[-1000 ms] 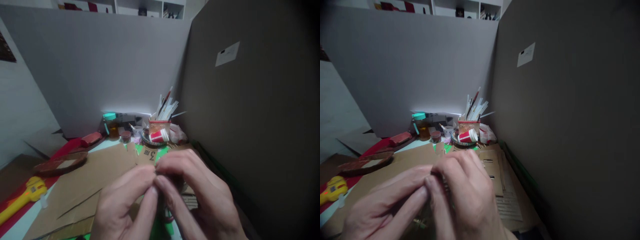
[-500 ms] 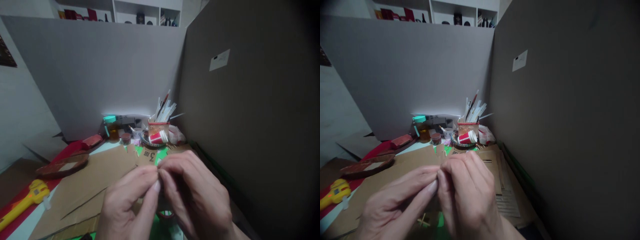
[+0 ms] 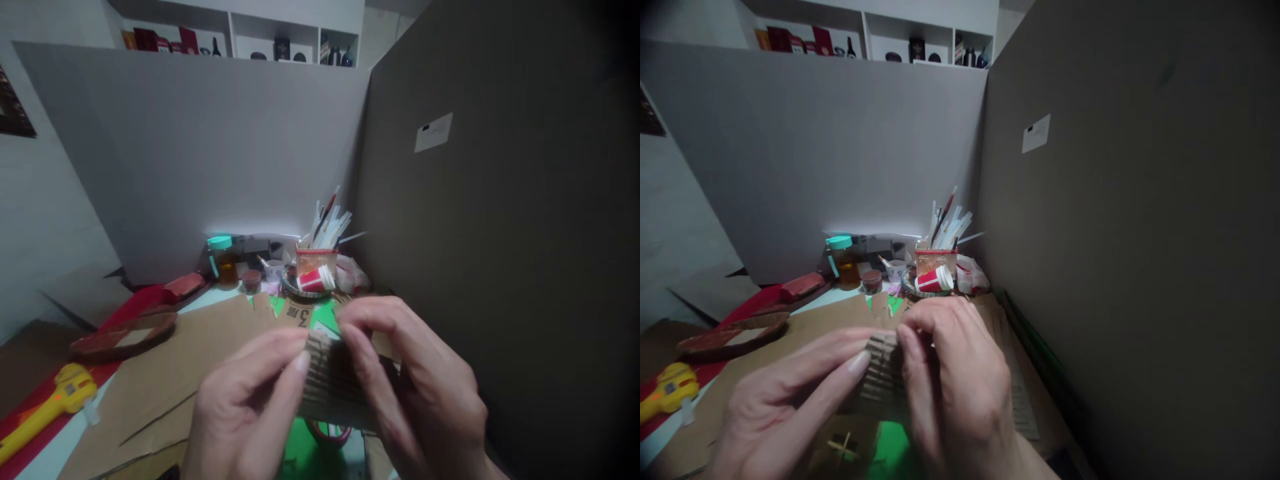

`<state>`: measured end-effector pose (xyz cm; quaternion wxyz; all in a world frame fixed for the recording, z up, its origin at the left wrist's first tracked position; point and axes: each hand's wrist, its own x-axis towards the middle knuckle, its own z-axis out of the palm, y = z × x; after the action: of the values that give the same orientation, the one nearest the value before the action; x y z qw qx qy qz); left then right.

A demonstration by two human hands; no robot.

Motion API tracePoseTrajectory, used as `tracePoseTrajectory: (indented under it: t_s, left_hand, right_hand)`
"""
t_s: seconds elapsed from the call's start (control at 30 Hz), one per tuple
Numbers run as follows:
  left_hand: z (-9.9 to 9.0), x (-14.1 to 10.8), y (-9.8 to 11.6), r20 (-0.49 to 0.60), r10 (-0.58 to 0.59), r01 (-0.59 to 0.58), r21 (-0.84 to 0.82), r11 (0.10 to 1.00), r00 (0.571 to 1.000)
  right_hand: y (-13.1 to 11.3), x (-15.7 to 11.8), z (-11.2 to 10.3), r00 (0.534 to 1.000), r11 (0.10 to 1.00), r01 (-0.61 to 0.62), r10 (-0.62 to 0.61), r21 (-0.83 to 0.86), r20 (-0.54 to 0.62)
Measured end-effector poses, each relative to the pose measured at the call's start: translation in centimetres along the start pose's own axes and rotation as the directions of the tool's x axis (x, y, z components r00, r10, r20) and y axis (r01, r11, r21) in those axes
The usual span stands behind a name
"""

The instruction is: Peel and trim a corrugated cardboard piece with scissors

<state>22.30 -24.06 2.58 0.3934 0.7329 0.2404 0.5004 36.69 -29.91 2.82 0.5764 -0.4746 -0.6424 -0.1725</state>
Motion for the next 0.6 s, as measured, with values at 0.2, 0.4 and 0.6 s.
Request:
tracePoseTrajectory:
  t_s: [0.2,0.4,0.6]
  left_hand:
    - [-0.05,0.3,-0.59,0.048,0.196,-0.2,0.093,0.975,0.979]
    - [0.03,0.1,-0.8,0.089,0.252,-0.263,0.16,0.951,0.964]
    - [0.26,-0.04,-0.25,-0.025,0.141,-0.14,0.066,0.988,0.99]
  right_hand:
    - [-0.32,0.1,0.07,0.991,0.993,0.114,-0.113,-0.016,0.071]
    - [0.07,0.08,0.56,0.985,0.982,0.159,-0.152,-0.098,0.076]
    - [0.14,0.01,0.24,0.99,0.976,0.127,-0.113,-0.176,0.09]
